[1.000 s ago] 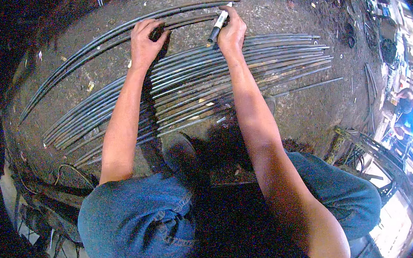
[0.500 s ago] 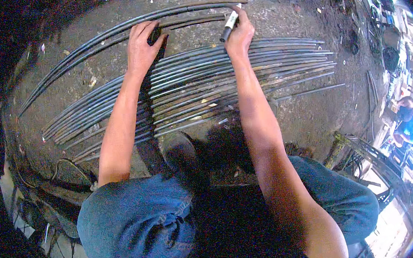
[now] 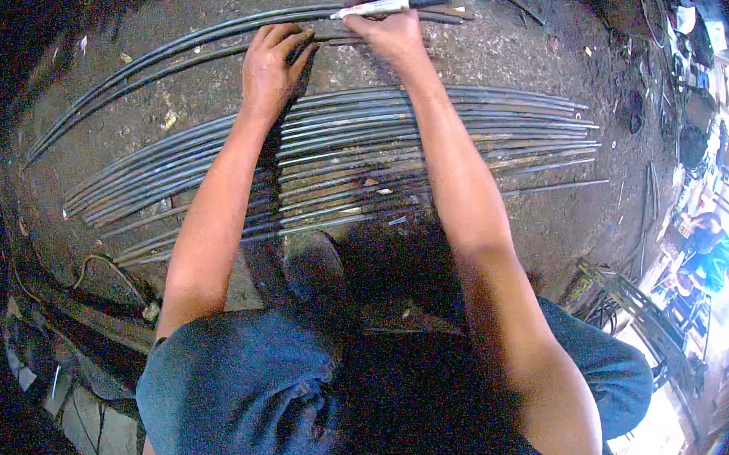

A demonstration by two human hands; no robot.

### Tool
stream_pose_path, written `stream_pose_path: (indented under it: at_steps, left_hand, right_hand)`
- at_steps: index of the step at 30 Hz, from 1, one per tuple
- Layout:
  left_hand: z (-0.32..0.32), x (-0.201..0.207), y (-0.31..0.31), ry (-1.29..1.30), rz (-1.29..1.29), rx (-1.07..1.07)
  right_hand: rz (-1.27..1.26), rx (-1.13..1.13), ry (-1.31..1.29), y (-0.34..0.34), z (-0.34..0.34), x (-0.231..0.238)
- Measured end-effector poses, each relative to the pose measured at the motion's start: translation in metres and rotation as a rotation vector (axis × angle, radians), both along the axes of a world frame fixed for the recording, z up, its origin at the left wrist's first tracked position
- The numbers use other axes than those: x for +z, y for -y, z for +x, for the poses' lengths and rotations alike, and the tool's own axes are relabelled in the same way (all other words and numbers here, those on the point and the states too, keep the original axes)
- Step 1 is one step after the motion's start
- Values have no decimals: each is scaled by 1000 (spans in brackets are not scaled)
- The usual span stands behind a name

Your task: Marking several metal rebar rods with a black marker on a workshop floor.

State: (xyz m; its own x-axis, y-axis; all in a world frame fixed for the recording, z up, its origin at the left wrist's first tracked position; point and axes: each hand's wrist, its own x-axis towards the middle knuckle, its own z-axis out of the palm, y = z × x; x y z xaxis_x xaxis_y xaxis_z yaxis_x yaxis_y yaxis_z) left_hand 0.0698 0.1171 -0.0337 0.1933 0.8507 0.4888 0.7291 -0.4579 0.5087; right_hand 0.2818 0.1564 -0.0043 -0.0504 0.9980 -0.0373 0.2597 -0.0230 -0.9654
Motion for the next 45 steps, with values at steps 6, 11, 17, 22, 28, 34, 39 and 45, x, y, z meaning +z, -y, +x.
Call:
stream_pose_path:
  at_steps: [6,11,17,22,28,34,39,45]
  left_hand:
    - [-2,-3,1,-13,-20,6]
    - [-2,-3,1,-30,-37,20]
    - [1,-3,0,-26,-30,33]
    - [1,-3,0,-30,-23,42]
    - [0,-3,3,-50,-123,32]
    - [1,-5,1,-36,-59,28]
    - [0,-5,1,-19,-72,26]
    - [-1,-4,0,-25,-81,26]
  right_hand:
    - [-37,53,-125,-18,-10,-31]
    - [34,34,-165,-12,-21,-36]
    - [143,8,-52,-9,-19,-37]
    - [207,40,1,-7,-19,-38]
    - [415,27,47,-5,-20,-43]
    - [417,52,46,-8,-17,-45]
    - [467,108,76,-11,-18,-43]
    - [400,76,77,-7,-20,-37]
